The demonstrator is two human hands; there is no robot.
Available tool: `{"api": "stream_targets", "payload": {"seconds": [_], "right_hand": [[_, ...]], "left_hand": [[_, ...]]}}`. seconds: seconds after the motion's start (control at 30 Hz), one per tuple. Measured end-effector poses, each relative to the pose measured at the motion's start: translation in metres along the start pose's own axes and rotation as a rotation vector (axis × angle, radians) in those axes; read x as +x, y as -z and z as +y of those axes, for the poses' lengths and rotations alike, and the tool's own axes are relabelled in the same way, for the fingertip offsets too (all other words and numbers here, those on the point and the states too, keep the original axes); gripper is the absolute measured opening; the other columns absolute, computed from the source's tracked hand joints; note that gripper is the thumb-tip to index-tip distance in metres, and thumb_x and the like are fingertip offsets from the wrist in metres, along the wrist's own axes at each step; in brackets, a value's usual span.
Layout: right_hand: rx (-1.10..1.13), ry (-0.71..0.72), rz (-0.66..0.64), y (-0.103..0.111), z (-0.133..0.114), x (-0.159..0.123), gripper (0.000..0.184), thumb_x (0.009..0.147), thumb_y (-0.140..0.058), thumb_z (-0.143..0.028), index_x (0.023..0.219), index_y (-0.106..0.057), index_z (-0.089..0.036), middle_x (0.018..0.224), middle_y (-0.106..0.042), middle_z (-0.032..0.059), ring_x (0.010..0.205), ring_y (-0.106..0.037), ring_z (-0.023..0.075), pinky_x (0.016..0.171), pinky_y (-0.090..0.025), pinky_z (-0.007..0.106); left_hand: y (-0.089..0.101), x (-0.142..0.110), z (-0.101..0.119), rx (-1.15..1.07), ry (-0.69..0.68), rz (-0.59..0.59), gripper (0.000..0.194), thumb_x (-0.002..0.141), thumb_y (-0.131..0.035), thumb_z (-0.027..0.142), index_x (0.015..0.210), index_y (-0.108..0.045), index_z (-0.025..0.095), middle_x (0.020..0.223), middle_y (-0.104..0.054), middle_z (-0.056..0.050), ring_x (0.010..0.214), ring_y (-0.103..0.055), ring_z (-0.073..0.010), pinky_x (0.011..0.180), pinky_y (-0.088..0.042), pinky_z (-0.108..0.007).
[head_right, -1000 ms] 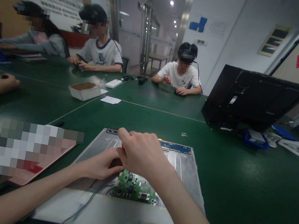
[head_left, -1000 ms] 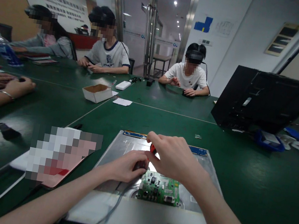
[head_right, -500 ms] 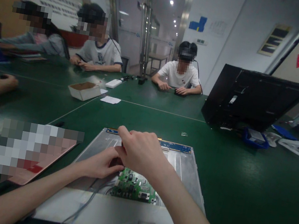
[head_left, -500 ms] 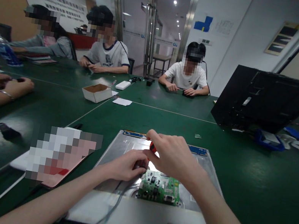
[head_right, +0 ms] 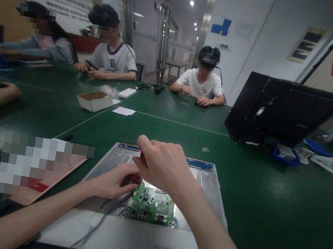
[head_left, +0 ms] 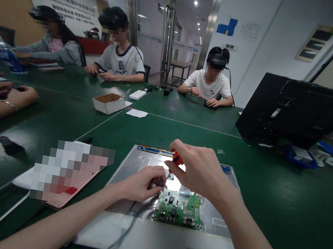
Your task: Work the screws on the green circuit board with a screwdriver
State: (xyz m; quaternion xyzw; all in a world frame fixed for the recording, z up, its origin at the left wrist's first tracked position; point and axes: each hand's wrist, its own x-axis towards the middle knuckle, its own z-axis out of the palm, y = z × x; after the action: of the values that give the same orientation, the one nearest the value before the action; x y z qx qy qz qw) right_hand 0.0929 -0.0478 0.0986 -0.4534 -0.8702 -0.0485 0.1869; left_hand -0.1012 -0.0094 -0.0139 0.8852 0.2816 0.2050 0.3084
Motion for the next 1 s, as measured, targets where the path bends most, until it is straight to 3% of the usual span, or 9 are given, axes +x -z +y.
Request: {"api": "stream_targets", "payload": {"seconds": [0.13,0.27,0.37,0.83,1.0], "right_hand": [[-0.001,-0.009,0.023,0.003,0.004,-0.001,0.017,0.089,-0.054,-0.034,0.100,-0.050,-0.021,0.084,-0.069,-0.0006,0.067,-0.060,0.0151,0.053,-0.024,0.027],[0.006,-0.013,0.030,0.003,0.005,-0.001,0.016,0.090,-0.053,-0.034,0.099,-0.050,-0.021,0.084,-0.069,-0.0011,0.066,-0.060,0.0142,0.053,-0.024,0.027],[0.010,-0.015,0.029,0.003,0.005,-0.001,0.015,0.090,-0.053,-0.033,0.099,-0.050,-0.022,0.084,-0.069,-0.0009,0.065,-0.059,0.0136,0.053,-0.024,0.027],[0.019,0.012,0.035,0.003,0.006,-0.001,0.017,0.089,-0.055,-0.034,0.099,-0.051,-0.021,0.083,-0.068,-0.0008,0.065,-0.059,0.0141,0.053,-0.025,0.026],[0.007,0.009,0.032,0.003,0.006,-0.002,0.018,0.088,-0.057,-0.034,0.099,-0.051,-0.021,0.082,-0.069,-0.0009,0.065,-0.059,0.0142,0.053,-0.024,0.026]], "left_hand": [[-0.001,0.000,-0.004,0.004,0.014,0.056,0.017,0.078,-0.046,0.009,0.089,-0.057,0.017,0.081,-0.059,-0.002,0.072,-0.053,-0.0169,0.066,-0.044,-0.028],[-0.006,0.001,-0.010,0.040,-0.034,0.111,0.036,0.083,-0.039,0.005,0.112,-0.056,0.018,0.110,-0.060,-0.008,0.102,-0.054,-0.0220,0.092,-0.043,-0.039],[-0.007,0.002,-0.011,0.077,-0.043,0.074,0.037,0.088,-0.040,0.007,0.119,-0.055,0.019,0.122,-0.057,-0.010,0.114,-0.049,-0.0238,0.101,-0.038,-0.044],[-0.009,0.002,-0.014,0.136,-0.015,0.104,0.026,0.086,-0.046,0.008,0.104,-0.063,0.018,0.103,-0.061,-0.009,0.102,-0.054,-0.0243,0.091,-0.044,-0.039],[-0.010,0.003,-0.017,0.125,0.007,0.124,0.020,0.086,-0.046,0.007,0.097,-0.060,0.017,0.093,-0.062,-0.007,0.087,-0.057,-0.0221,0.078,-0.045,-0.034]]}}
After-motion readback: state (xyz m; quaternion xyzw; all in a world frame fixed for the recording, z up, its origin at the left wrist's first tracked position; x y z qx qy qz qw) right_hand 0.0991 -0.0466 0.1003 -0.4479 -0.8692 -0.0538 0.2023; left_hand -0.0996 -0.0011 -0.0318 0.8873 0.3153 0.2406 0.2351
